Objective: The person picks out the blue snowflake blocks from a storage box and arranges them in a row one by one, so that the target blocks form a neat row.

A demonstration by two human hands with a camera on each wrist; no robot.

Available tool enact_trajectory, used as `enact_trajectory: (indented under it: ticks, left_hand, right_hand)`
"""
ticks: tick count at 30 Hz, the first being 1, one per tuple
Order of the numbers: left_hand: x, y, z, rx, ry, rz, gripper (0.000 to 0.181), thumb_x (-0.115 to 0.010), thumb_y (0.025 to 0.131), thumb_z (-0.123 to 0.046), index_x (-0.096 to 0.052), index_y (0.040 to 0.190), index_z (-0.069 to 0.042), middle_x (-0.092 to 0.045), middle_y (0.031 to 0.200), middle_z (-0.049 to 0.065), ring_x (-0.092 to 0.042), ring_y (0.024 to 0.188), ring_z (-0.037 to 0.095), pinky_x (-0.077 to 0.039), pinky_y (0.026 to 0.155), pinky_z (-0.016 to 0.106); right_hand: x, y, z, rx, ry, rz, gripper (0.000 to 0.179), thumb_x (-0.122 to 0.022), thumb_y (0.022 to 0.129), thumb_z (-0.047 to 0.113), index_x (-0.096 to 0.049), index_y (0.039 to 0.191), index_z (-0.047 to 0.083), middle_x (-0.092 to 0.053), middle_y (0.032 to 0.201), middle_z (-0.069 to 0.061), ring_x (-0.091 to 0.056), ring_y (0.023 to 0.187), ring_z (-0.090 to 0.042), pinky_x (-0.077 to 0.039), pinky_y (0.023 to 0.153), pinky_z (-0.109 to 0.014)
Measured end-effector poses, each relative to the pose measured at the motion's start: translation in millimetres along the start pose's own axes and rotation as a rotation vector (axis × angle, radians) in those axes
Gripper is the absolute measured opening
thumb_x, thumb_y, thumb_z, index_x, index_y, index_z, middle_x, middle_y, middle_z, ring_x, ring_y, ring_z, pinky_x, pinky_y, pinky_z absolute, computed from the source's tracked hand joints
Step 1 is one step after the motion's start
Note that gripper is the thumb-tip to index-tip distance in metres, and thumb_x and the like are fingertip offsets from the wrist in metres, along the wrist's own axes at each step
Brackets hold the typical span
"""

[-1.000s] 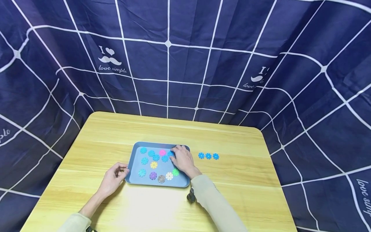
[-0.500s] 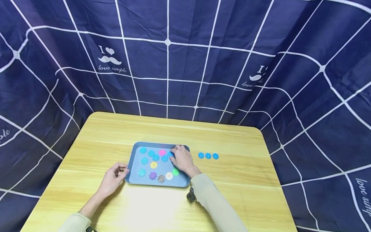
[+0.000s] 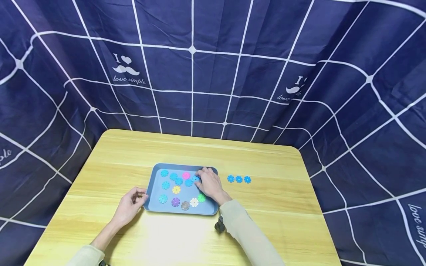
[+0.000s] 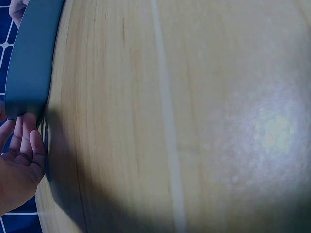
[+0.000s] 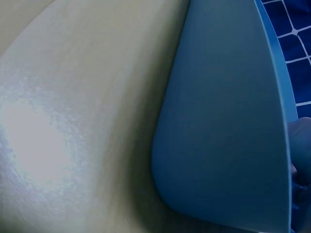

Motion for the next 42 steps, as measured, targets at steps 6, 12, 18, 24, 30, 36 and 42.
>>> enact_trajectory:
  ticks: [6, 12, 18, 24, 30, 36, 42]
  left_hand:
    - [-0.5, 0.7, -0.2, -0.005, -0.006, -0.001, 0.022, -0.069, 0.100, -0.007, -0.067, 0.118, 0.004, -0.072, 0.100, 0.016, -0.057, 0.069, 0.002, -0.050, 0.059, 0.019]
    - [-0.6, 1.0, -0.8, -0.004, -0.001, -0.002, 0.022, -0.069, 0.099, -0.006, -0.067, 0.118, 0.005, -0.072, 0.100, 0.016, -0.056, 0.070, 0.001, -0.049, 0.060, 0.019]
    - [-0.4, 0.4, -0.8, 0.008, -0.008, 0.002, 0.022, -0.069, 0.100, -0.006, -0.067, 0.118, 0.005, -0.072, 0.101, 0.016, -0.056, 0.070, 0.002, -0.050, 0.060, 0.019]
    - [-0.3, 0.2, -0.9, 0.002, -0.008, -0.002, 0.022, -0.069, 0.100, -0.005, -0.067, 0.118, 0.005, -0.072, 0.101, 0.016, -0.056, 0.070, 0.002, -0.049, 0.059, 0.019]
    - [-0.2, 0.0, -1.1, -0.008, -0.004, -0.010, 0.021, -0.069, 0.099, -0.005, -0.067, 0.118, 0.005, -0.072, 0.100, 0.016, -0.055, 0.070, 0.001, -0.049, 0.060, 0.019]
    - [-0.5, -0.8, -1.5, 0.000, 0.004, -0.005, 0.022, -0.069, 0.099, -0.005, -0.067, 0.118, 0.005, -0.072, 0.101, 0.016, -0.056, 0.070, 0.001, -0.050, 0.060, 0.019]
    - [-0.6, -1.8, -2.1, 0.005, 0.007, -0.002, 0.023, -0.069, 0.100, -0.006, -0.067, 0.119, 0.005, -0.072, 0.102, 0.016, -0.056, 0.071, 0.002, -0.049, 0.061, 0.019]
  right_hand:
    - [3, -2.4, 1, 0.013, 0.004, -0.046, 0.027, -0.080, 0.095, 0.026, -0.076, 0.118, 0.013, -0.071, 0.105, -0.002, -0.060, 0.100, -0.021, -0.055, 0.084, -0.040]
    - [4, -3.8, -1, 0.009, -0.004, -0.077, 0.021, -0.080, 0.095, 0.025, -0.077, 0.114, 0.015, -0.069, 0.099, 0.001, -0.058, 0.095, -0.017, -0.052, 0.077, -0.033]
    - [8, -6.8, -1, 0.012, 0.004, -0.113, 0.015, -0.079, 0.095, 0.022, -0.077, 0.109, 0.016, -0.070, 0.096, 0.003, -0.059, 0.093, -0.016, -0.051, 0.074, -0.031]
    - [11, -9.3, -1, 0.018, 0.013, -0.145, 0.007, -0.077, 0.096, 0.023, -0.076, 0.102, 0.019, -0.071, 0.091, 0.006, -0.061, 0.091, -0.014, -0.052, 0.073, -0.029]
    - [15, -15.1, 1, 0.019, 0.060, -0.151, 0.007, -0.077, 0.096, 0.022, -0.077, 0.102, 0.018, -0.071, 0.090, 0.005, -0.061, 0.090, -0.014, -0.052, 0.074, -0.029]
    - [23, -23.5, 3, 0.026, 0.094, -0.177, 0.007, -0.078, 0.096, 0.022, -0.077, 0.102, 0.018, -0.071, 0.091, 0.004, -0.059, 0.086, -0.013, -0.048, 0.070, -0.025]
    - [31, -31.0, 0, 0.002, 0.152, -0.194, 0.007, -0.078, 0.096, 0.021, -0.078, 0.102, 0.018, -0.071, 0.091, 0.004, -0.061, 0.087, -0.013, -0.050, 0.075, -0.028]
Point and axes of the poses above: each hand's wrist, its own y-axis towards the middle knuckle, its own x-axis out of the back of the hand, z = x × y, the point moved 7 cm from there along y, towards the middle knuckle
